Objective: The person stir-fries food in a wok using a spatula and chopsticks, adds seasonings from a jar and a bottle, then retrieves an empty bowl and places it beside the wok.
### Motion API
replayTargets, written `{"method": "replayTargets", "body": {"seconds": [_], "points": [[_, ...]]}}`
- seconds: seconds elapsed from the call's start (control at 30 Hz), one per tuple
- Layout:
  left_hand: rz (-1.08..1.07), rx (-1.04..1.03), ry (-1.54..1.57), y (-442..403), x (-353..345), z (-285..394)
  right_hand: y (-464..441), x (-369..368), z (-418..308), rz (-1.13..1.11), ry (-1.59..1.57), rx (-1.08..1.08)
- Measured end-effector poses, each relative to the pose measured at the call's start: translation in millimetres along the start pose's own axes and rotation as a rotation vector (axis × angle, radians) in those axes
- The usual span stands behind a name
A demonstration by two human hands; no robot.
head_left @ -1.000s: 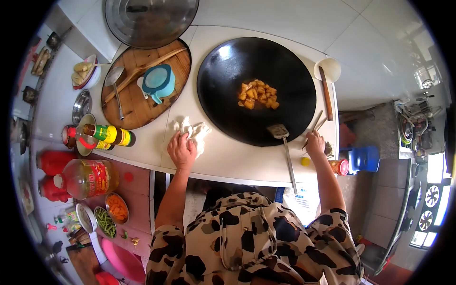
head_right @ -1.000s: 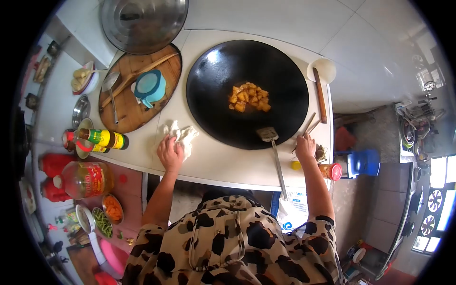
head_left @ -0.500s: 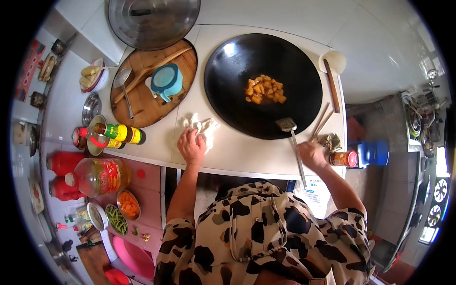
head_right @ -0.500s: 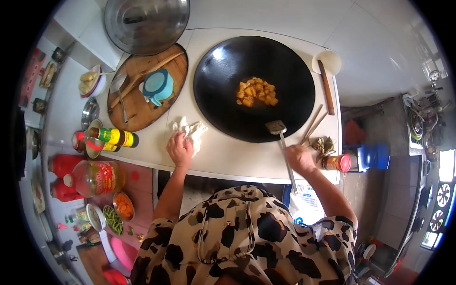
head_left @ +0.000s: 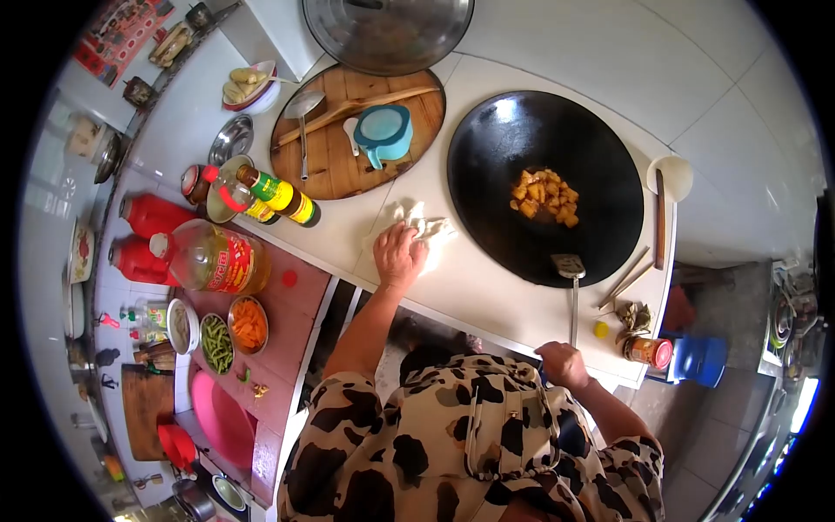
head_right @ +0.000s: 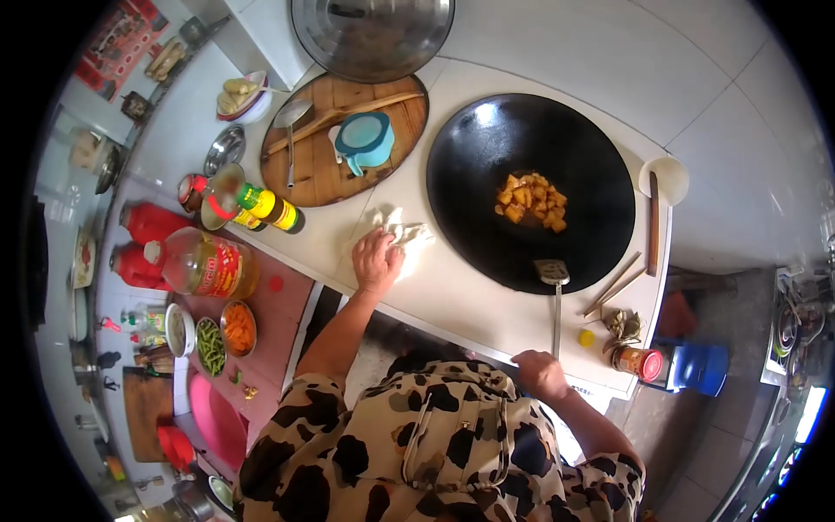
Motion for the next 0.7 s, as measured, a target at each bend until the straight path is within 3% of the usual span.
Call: {"method": "replayTargets", "body": {"seconds": [0.1,0.2,0.27,0.47,0.5,0.57,0.6,0.63,0.67,0.7], "points": [[-0.091,0.018,0.002,-2.4,8.5,3.3,-17.3,-12.5,-17.8,-0.074,-0.087,0.152],[-0.102,0.002,0.015,7.4,-6.6,-4.2,-25.4,-10.9,-42.2,-0.046,-0.115,0.152],[-0.140,-0.010,-0.024,10.4,-13.0,-6.6,-13.6,-13.6,-40.8,-0.070,-0.038,-0.033],[-0.131,-0.053,-0.019,5.4,-6.0,-2.9,46.1,7.9,-22.0,0.354,0.044,-0.487],[-0.141,-0.053,-0.016,5.6,-4.2,-2.9,59.7,13.1,-13.8,0.381,0.132,-0.590],[-0.155,-0.052,-0.017,2.3,-3.9,-3.0,83.8,46.2,-0.7,0.661,0.263,-0.503],[-0.148,-0.054,-0.011,3.0,-4.1,-5.1,99.4,64.6,3.9,0.729,0.560,-0.565],[-0.148,-0.062,-0.006,5.0,-3.5,-6.3,99.6,98.0,-0.8,0.706,0.639,-0.595],[-0.143,-0.073,-0.001,3.3,-3.7,-5.6,111.3,119.2,9.1,0.679,0.705,-0.862],[-0.169,-0.065,-0.003,1.7,-1.5,-3.8,122.6,132.1,19.7,0.637,0.807,-0.922]]}}
Point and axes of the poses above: each hand's wrist, its own y-axis away from the middle knuckle, its own x-axis out of the back of the hand, z = x × y, the point moved 5 cm from there along -y, towards the middle knuckle, and after that the axes turned 5 degrees about -y, right-handed, at the moved point
